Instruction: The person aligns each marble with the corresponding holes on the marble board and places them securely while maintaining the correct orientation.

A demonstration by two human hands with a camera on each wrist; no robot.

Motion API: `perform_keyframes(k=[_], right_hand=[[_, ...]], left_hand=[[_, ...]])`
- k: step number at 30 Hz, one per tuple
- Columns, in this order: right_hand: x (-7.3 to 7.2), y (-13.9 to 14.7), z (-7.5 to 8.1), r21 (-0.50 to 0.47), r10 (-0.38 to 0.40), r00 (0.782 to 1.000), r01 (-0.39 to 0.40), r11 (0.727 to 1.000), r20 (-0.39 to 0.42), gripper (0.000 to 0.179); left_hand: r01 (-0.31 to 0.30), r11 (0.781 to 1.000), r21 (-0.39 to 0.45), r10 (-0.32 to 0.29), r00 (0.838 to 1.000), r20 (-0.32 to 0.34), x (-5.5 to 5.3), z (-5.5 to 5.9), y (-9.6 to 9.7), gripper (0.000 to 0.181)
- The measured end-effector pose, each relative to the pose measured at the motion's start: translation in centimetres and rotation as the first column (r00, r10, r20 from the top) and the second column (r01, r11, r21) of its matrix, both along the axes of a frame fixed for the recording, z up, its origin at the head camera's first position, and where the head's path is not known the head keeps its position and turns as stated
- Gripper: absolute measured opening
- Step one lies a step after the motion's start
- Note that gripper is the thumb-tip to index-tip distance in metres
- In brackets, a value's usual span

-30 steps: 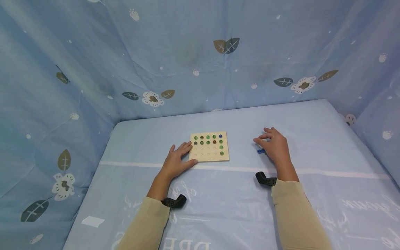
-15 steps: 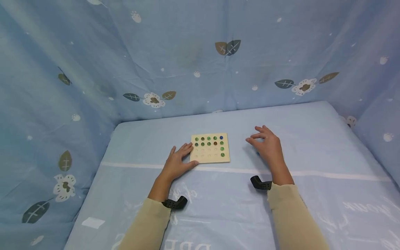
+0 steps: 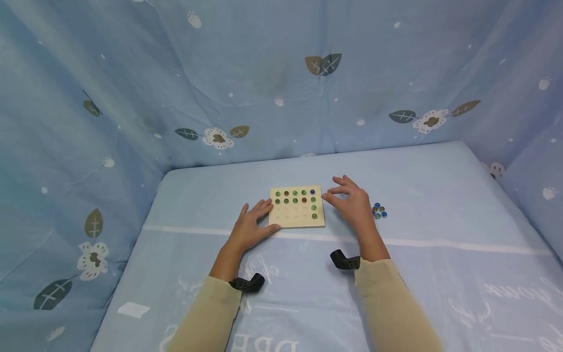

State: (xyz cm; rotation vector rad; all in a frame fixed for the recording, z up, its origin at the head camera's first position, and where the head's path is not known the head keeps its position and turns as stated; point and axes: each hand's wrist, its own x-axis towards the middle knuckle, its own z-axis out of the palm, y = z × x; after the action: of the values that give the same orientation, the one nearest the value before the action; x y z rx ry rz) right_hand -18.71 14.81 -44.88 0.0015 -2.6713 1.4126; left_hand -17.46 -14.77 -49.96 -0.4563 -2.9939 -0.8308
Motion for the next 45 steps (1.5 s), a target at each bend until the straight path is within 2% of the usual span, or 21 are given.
perform_keyframes(k=[5,11,18,27,31,38,45], right_hand=[[0.0,-2.4,-0.6,-0.03,0.02,1.0,-0.02,0.999,-0.009,0.033],[0.0,-3.9,-1.8,-0.032,0.041,0.998,-0.042,0.999,-0.042,0.03],[0.0,-4.7,-3.2,0.065,0.154,0.979,-0.146,0.987,-0.133,0.029],[-0.2,-4.9,-4.0,0.137,0.229,0.958,-0.207,0.969,-0.173,0.026],[-0.4,-4.8,-4.1,0.167,0.241,0.958,-0.215,0.962,-0.156,0.028],[-0.5,-4.8,-4.1,0.177,0.254,0.965,-0.239,0.955,-0.071,0.032],[-0.4,-4.7,-4.0,0.202,0.27,0.96,-0.251,0.946,-0.072,0.035]], left_hand=[[-0.008,1.0,-0.004,0.008,1.0,-0.004,0.0,0.0,-0.1,0.077],[-0.006,1.0,-0.009,0.006,1.0,-0.01,-0.1,0.0,-0.1,0.078],[0.004,1.0,-0.019,-0.004,1.0,0.008,0.0,0.1,-0.2,0.076],[0.001,1.0,-0.022,-0.001,1.0,-0.003,-0.1,0.1,-0.2,0.076],[0.003,1.0,-0.013,-0.003,1.0,0.004,-0.2,0.1,-0.1,0.076],[0.016,1.0,-0.009,-0.015,1.0,0.013,-0.2,0.0,0.0,0.076],[0.018,1.0,0.0,-0.018,1.0,0.002,-0.1,0.1,0.1,0.076]])
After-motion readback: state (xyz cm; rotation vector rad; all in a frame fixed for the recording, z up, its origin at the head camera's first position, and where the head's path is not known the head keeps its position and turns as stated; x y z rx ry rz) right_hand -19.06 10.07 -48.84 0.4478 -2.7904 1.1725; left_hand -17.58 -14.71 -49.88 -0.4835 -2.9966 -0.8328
